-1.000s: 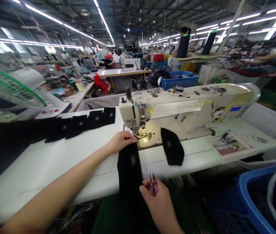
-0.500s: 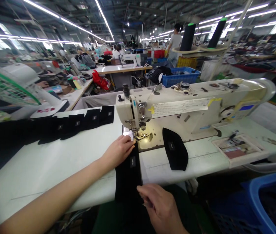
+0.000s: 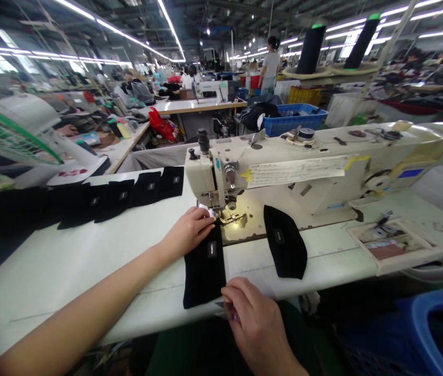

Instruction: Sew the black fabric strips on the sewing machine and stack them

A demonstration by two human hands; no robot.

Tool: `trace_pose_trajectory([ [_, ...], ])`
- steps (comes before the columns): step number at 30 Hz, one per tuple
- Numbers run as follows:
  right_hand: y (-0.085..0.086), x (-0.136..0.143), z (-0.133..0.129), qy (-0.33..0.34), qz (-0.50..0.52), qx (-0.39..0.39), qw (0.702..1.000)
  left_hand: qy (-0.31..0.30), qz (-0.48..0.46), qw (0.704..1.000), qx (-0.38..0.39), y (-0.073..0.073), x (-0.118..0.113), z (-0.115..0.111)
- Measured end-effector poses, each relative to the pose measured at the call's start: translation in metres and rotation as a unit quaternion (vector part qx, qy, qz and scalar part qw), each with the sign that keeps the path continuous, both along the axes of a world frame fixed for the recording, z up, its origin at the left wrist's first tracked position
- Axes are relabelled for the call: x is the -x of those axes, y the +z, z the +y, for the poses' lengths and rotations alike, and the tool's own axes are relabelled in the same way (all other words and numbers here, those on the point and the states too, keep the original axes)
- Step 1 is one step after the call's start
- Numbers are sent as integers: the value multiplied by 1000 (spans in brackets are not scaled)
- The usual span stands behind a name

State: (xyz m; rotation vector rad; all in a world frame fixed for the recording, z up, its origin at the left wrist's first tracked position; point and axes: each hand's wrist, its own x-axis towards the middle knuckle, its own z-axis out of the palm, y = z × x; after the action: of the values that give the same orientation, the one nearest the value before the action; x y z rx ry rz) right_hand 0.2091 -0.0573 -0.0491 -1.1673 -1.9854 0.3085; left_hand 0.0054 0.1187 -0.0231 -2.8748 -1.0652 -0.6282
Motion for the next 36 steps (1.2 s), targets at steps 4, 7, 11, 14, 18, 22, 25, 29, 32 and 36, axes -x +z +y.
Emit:
trace_pose_trajectory([
  [4, 1, 0, 0, 0, 7, 14, 1000, -10, -30, 999, 6, -3, 1, 2],
  [7, 1, 1, 1, -3, 6, 21, 1000, -12, -51, 999, 13, -5, 1, 3],
  [11, 0, 1, 0, -8, 5, 17, 1000, -7, -66, 998, 23, -5, 1, 4],
  [14, -1, 2, -1, -11, 4, 24, 1000, -3, -72, 997, 33, -4, 1, 3],
  [18, -2, 2, -1, -12, 2, 39, 999, -1, -73, 996, 43, -3, 1, 3],
  [22, -1, 2, 0, -11, -8, 49, 999, -1, -67, 997, 44, -4, 1, 4],
  [25, 2, 2, 2, -11, -17, 51, 998, -3, -59, 997, 38, -5, 2, 6],
  [29, 7, 2, 6, -14, -31, 44, 998, -3, -40, 999, 30, -4, 3, 9],
  [32, 10, 2, 6, -11, -39, 47, 998, 0, -15, 1000, 26, 0, 3, 11],
  [36, 14, 0, 3, -11, -60, 42, 997, 16, 31, 999, 25, 8, 1, -3],
])
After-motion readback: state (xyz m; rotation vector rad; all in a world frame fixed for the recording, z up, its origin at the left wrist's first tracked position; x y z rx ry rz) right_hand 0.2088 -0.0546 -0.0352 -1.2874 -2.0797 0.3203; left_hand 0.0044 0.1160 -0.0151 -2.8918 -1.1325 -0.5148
